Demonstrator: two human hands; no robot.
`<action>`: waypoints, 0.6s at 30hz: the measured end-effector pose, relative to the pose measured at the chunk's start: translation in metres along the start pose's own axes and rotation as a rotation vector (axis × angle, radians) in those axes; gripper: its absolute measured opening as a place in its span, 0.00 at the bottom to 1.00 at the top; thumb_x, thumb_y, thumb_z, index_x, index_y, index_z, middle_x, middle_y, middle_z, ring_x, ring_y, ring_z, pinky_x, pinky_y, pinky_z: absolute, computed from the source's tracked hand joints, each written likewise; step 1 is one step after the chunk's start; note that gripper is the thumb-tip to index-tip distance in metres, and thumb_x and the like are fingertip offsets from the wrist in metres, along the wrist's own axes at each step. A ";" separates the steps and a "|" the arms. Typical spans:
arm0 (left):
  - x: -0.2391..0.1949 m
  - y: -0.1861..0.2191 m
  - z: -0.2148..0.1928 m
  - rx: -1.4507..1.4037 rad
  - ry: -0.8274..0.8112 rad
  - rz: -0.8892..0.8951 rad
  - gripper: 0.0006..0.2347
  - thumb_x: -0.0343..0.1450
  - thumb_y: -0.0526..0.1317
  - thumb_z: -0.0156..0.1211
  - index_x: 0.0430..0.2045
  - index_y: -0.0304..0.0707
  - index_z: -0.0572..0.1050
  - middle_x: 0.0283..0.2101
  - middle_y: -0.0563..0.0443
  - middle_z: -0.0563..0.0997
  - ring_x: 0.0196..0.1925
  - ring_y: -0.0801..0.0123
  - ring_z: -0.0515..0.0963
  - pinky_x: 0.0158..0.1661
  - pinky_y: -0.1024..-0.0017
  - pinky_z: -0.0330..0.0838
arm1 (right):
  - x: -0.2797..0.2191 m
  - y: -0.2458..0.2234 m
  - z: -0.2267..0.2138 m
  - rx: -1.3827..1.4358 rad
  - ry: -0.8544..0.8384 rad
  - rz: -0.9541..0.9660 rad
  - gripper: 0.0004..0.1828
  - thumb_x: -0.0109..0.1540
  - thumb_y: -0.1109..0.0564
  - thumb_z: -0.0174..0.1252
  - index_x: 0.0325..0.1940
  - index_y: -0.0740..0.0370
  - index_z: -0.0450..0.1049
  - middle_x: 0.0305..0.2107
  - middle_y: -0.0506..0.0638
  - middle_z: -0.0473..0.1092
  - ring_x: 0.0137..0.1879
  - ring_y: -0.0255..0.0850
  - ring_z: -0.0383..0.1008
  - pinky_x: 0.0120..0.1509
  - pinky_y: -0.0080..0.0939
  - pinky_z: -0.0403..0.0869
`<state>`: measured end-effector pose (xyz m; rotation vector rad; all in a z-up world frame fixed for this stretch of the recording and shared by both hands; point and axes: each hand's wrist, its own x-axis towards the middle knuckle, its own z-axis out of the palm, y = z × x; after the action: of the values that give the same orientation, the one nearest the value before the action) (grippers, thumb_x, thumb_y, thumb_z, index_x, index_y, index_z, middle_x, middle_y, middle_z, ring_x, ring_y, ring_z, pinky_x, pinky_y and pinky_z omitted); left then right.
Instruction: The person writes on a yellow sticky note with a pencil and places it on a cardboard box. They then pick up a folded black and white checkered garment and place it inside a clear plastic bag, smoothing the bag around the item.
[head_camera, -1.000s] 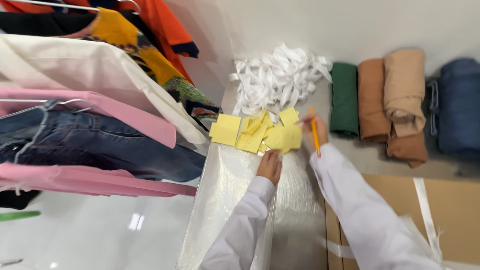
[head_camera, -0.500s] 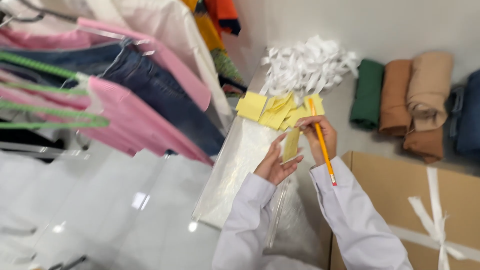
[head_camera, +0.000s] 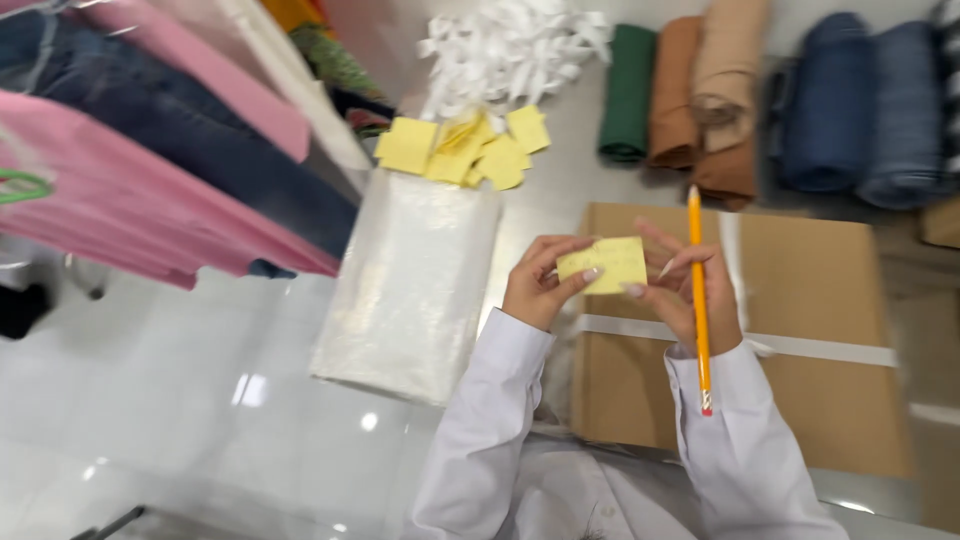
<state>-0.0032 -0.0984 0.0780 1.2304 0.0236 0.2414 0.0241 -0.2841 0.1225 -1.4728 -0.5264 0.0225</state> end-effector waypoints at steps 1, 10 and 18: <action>-0.001 -0.011 0.016 -0.007 -0.016 0.001 0.19 0.64 0.31 0.74 0.50 0.38 0.80 0.52 0.50 0.72 0.48 0.68 0.79 0.49 0.77 0.80 | -0.007 0.005 -0.020 -0.011 0.013 -0.005 0.24 0.56 0.69 0.64 0.44 0.60 0.54 0.67 0.66 0.62 0.61 0.48 0.74 0.55 0.34 0.78; -0.021 -0.097 0.137 0.180 -0.211 -0.007 0.26 0.62 0.37 0.77 0.57 0.44 0.77 0.50 0.48 0.69 0.44 0.68 0.79 0.45 0.76 0.81 | -0.072 0.010 -0.166 -0.071 0.146 0.122 0.19 0.59 0.68 0.64 0.39 0.64 0.58 0.49 0.66 0.76 0.50 0.44 0.81 0.53 0.33 0.79; -0.022 -0.116 0.233 0.623 -0.213 0.241 0.13 0.64 0.48 0.74 0.41 0.59 0.83 0.66 0.48 0.67 0.55 0.50 0.80 0.57 0.58 0.77 | -0.097 0.004 -0.265 -0.094 0.180 0.120 0.19 0.58 0.67 0.67 0.36 0.63 0.60 0.42 0.64 0.79 0.46 0.37 0.81 0.47 0.29 0.78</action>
<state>0.0292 -0.3559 0.0460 1.8776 -0.2524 0.3241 0.0315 -0.5635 0.0858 -1.5791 -0.2961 -0.0406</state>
